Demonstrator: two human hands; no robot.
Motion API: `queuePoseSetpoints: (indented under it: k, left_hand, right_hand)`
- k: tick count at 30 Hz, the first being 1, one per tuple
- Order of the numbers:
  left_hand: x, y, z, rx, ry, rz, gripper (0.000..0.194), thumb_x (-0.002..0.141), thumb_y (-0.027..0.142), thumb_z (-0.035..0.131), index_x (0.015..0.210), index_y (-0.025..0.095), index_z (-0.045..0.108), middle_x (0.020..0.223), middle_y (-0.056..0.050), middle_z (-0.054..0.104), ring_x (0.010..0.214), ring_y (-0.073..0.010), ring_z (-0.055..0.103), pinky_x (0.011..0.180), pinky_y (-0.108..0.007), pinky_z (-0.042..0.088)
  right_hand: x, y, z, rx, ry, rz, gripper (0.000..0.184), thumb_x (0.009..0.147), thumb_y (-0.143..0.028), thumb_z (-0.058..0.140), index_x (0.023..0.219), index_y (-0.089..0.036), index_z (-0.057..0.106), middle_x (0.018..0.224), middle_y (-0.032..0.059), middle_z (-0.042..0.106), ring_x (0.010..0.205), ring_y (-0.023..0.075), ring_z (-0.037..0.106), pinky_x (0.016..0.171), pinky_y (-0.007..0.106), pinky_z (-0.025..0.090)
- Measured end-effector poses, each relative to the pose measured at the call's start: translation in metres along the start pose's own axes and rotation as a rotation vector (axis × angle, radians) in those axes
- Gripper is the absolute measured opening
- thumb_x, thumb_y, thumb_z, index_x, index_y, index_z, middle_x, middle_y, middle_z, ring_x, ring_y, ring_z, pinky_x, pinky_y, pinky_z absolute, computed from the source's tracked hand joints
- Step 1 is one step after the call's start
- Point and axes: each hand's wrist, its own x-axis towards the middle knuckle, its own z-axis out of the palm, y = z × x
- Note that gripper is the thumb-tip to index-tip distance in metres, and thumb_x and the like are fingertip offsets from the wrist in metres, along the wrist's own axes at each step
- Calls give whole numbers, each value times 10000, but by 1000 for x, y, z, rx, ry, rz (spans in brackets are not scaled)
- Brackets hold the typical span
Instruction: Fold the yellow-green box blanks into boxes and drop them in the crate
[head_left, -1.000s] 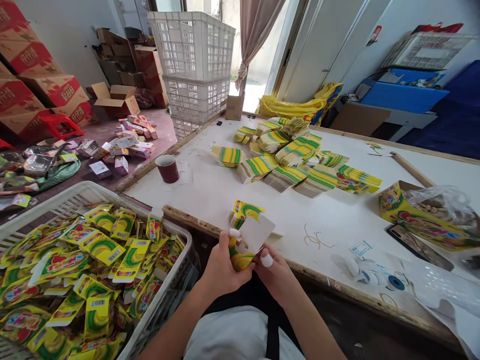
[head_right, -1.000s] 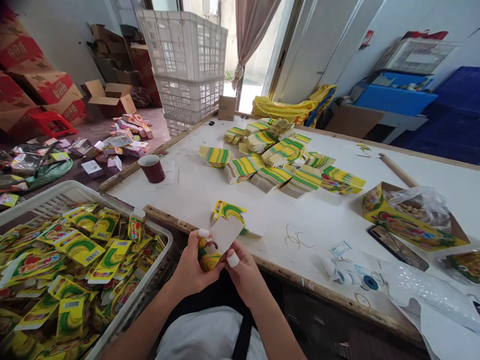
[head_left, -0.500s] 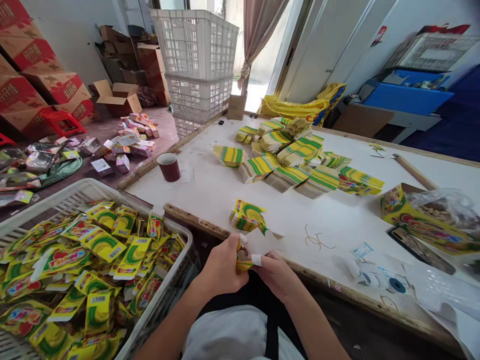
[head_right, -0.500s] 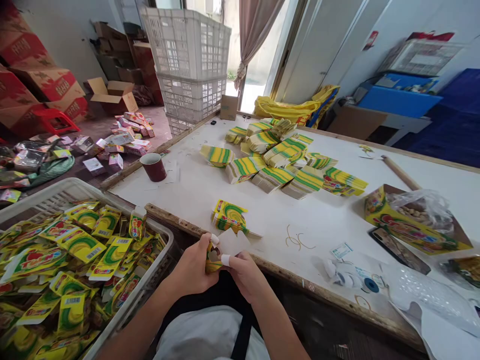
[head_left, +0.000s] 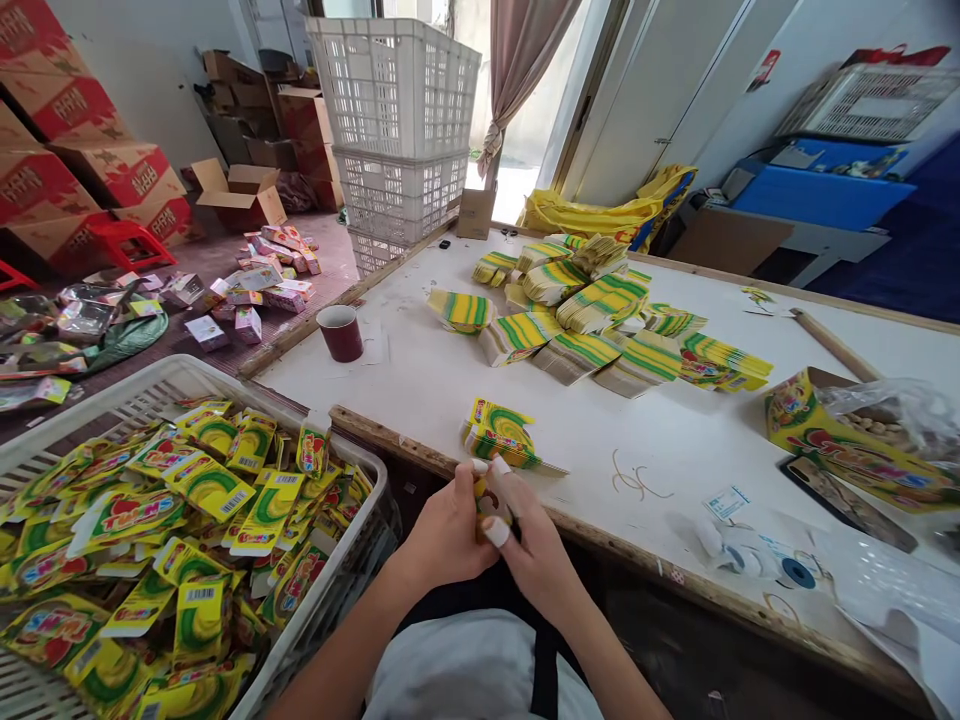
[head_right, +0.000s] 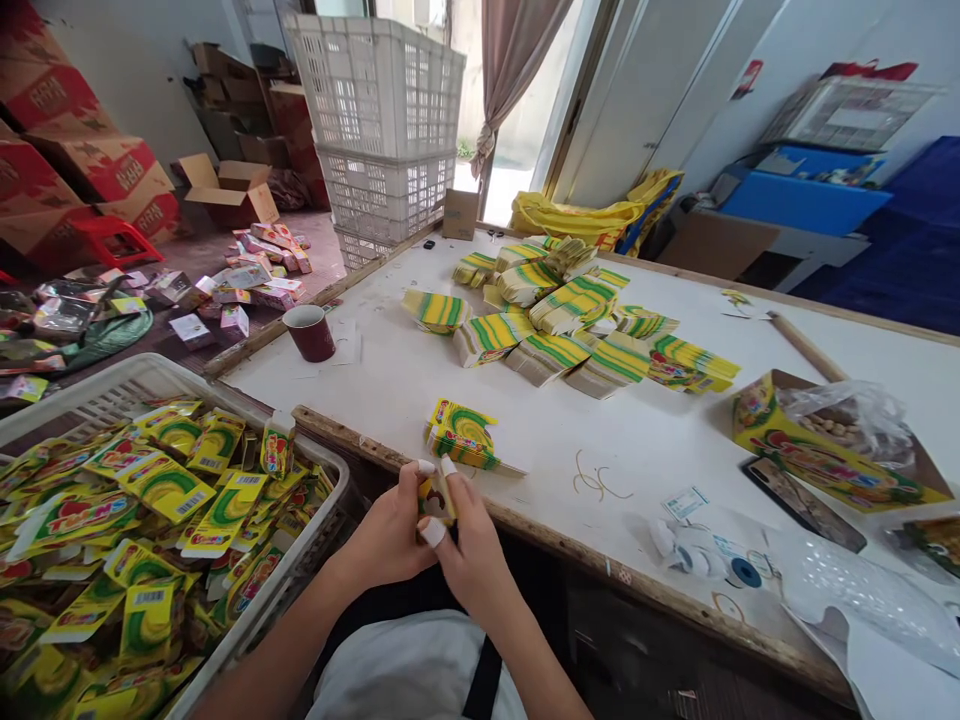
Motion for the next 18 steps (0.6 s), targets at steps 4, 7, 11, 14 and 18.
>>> queuePoseSetpoints:
  k: [4, 7, 11, 14, 18]
  left_hand:
    - [0, -4, 6, -5, 97, 24, 632, 669, 155, 565, 1190, 209, 211, 1067, -109, 532, 965, -279, 593, 774, -428, 508]
    - [2, -2, 2, 96, 185, -36, 606, 639, 120, 583, 1173, 199, 308, 1103, -114, 508, 1060, -301, 545, 870, -475, 479]
    - [3, 3, -12, 96, 202, -49, 411, 682, 178, 632, 1045, 207, 442, 1016, -75, 570, 987, -270, 576, 838, -424, 499]
    - [3, 6, -21, 75, 207, 16, 367, 683, 239, 684, 997, 207, 495, 968, -62, 607, 947, -255, 600, 813, -385, 511]
    - [1, 6, -27, 26, 232, 30, 410, 659, 274, 735, 1014, 213, 539, 963, -50, 641, 952, -244, 620, 826, -371, 518]
  right_hand:
    - [-4, 12, 2, -152, -17, -175, 560, 866, -94, 430, 1404, -248, 450, 1367, 100, 562, 1270, 245, 519, 1043, 426, 449]
    - [2, 19, -5, -186, 94, -137, 522, 895, -113, 411, 1396, -249, 464, 1337, 105, 591, 1237, 257, 553, 1023, 460, 467]
    - [6, 17, -19, -254, 66, -209, 607, 935, -206, 456, 1500, -264, 241, 1495, 122, 409, 1370, 269, 391, 1077, 494, 394]
    - [4, 13, -23, -284, -33, -295, 600, 947, -204, 450, 1498, -299, 233, 1558, 111, 286, 1413, 254, 305, 1081, 463, 392]
    - [7, 9, -32, -264, -70, -272, 321, 948, -234, 461, 1237, -264, 596, 1498, 134, 400, 1325, 261, 458, 987, 413, 487]
